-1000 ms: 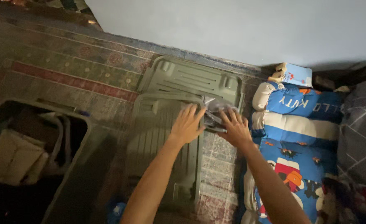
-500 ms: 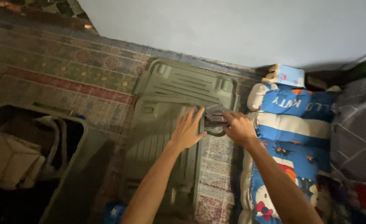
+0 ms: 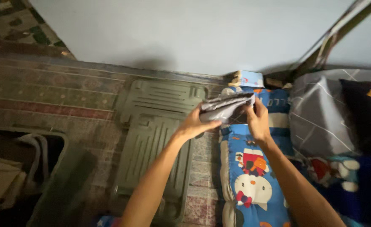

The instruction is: The person smoothes a bolster and pillow on a bed, arranges several cushions against the headboard, and then packs clothing into a plastic bin before placing the lid on it.

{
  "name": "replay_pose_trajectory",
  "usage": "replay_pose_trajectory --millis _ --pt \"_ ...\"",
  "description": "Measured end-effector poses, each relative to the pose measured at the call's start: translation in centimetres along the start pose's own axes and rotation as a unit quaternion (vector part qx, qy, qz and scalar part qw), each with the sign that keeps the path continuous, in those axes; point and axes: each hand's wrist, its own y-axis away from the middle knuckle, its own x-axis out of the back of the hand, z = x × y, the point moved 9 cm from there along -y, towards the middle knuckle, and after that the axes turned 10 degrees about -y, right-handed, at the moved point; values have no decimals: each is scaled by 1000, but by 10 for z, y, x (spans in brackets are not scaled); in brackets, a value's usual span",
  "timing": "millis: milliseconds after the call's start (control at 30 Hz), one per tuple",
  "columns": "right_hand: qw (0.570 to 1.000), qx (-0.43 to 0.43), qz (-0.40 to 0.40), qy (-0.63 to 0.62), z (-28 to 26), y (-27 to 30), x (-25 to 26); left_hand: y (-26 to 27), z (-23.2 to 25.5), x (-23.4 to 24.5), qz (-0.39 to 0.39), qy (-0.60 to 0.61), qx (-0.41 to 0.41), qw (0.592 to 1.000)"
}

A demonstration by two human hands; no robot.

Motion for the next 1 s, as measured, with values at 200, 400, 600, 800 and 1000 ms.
replay_pose_trajectory --millis 200,400,600,800,1000 --pt "986 -31 26 -164 -4 14 46 3 17 -22 -50 23 111 992" --pt "982 -20 57 -181 -31 28 65 -9 38 -51 7 100 89 991" --pt "995 4 75 -67 -50 38 79 -17 65 -56 46 99 60 992" --pt "996 43 74 -38 -59 38 80 -18 61 -52 60 37 77 995" --pt "998 41 38 -29 -49 30 72 0 53 -43 95 55 36 993"
